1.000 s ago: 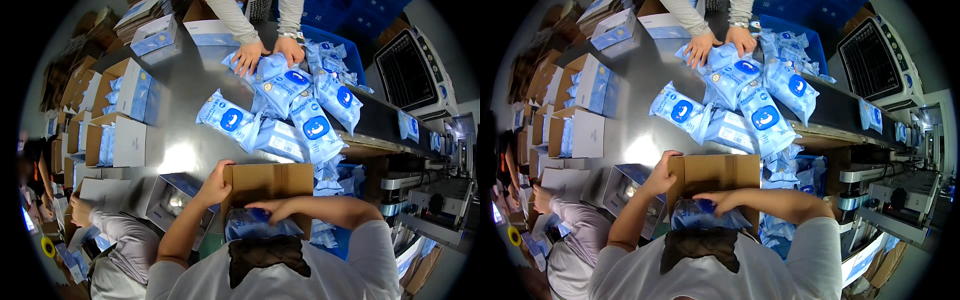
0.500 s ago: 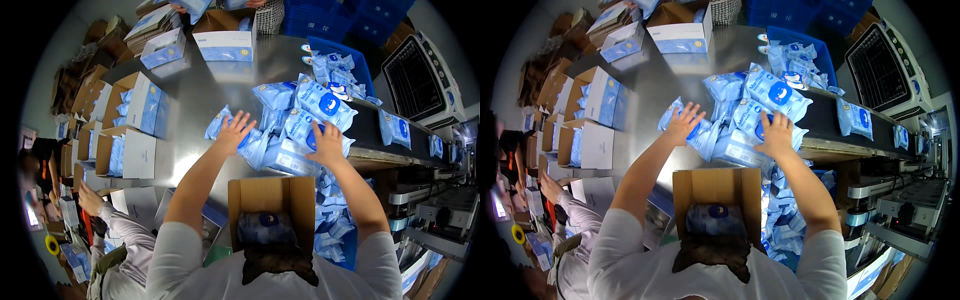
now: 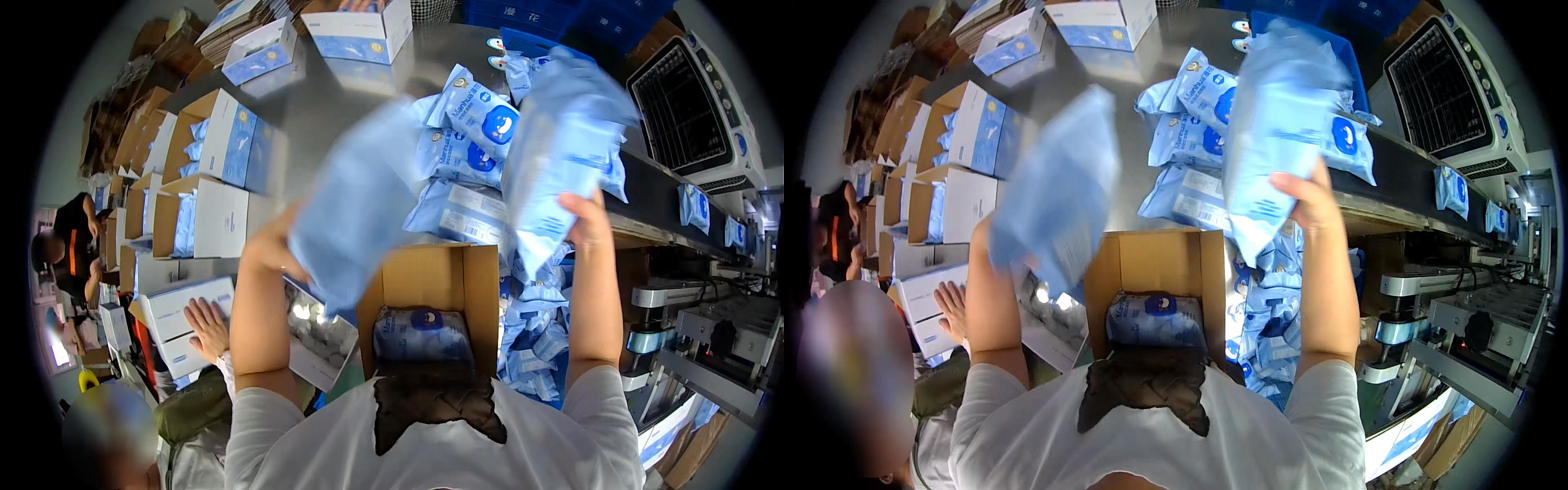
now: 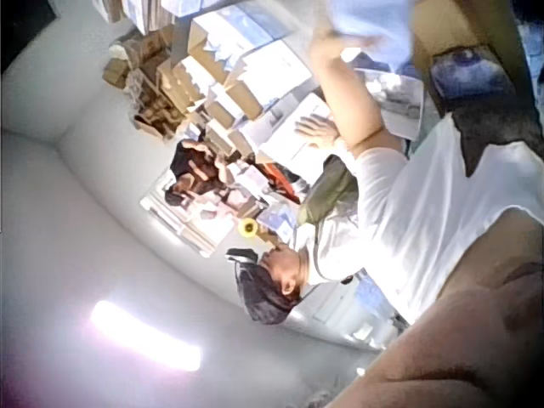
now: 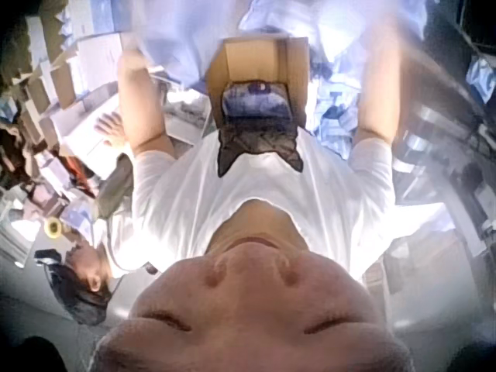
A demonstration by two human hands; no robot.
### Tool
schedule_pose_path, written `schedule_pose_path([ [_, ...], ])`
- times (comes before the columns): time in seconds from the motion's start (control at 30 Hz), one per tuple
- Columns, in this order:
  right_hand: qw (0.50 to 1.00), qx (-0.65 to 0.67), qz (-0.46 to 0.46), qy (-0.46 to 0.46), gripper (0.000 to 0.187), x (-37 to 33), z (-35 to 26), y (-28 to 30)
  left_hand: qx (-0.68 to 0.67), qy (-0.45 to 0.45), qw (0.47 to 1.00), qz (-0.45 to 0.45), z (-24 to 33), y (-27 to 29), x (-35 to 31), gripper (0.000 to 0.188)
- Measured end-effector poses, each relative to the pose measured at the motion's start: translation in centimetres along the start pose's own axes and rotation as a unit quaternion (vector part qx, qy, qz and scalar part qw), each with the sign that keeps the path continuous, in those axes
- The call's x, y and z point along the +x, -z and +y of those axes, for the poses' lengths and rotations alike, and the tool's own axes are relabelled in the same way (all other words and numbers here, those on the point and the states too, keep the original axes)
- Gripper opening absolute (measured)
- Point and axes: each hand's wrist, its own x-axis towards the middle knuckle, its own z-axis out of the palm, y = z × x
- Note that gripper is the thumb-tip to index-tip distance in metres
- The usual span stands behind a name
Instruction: The person packs packs of wet wipes into cardboard boxes from a conveyor belt and a central pile, arranging them horizontally and vertically.
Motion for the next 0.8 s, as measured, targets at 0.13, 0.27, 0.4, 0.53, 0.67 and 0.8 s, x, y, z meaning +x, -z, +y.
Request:
schedule_pose_path([
  [0.13, 0.971, 0.118, -0.177, 0.106, 0.091, -3.3, -1.8, 1.1, 0.322, 0.048, 0.929, -0.176, -2.3, -7.9, 4.6, 0.113],
  [0.27, 0.935, 0.058, -0.335, 0.105, 0.096, -5.1, -3.0, -3.0, 0.434, 0.303, 0.832, -0.164, -12.5, -7.5, 7.7, 0.102],
  [0.4, 0.859, -0.116, -0.494, 0.063, 0.103, -6.7, -1.7, -9.4, 0.412, 0.213, 0.876, -0.131, -21.1, -7.5, 9.2, 0.084],
  [0.53, 0.767, -0.337, -0.535, -0.107, 0.098, -4.1, 5.2, -9.3, 0.464, 0.08, 0.882, -0.034, -23.7, -10.1, 8.9, 0.077],
  [0.67, 0.674, -0.542, -0.502, 0.003, 0.077, -3.8, 8.4, -11.5, 0.506, -0.037, 0.857, 0.089, -26.4, -12.0, 6.9, 0.07],
  [0.8, 0.474, -0.786, -0.372, 0.141, 0.063, -10.4, 7.4, -16.6, 0.483, 0.075, 0.865, 0.115, -27.6, -13.0, 7.1, 0.07],
])
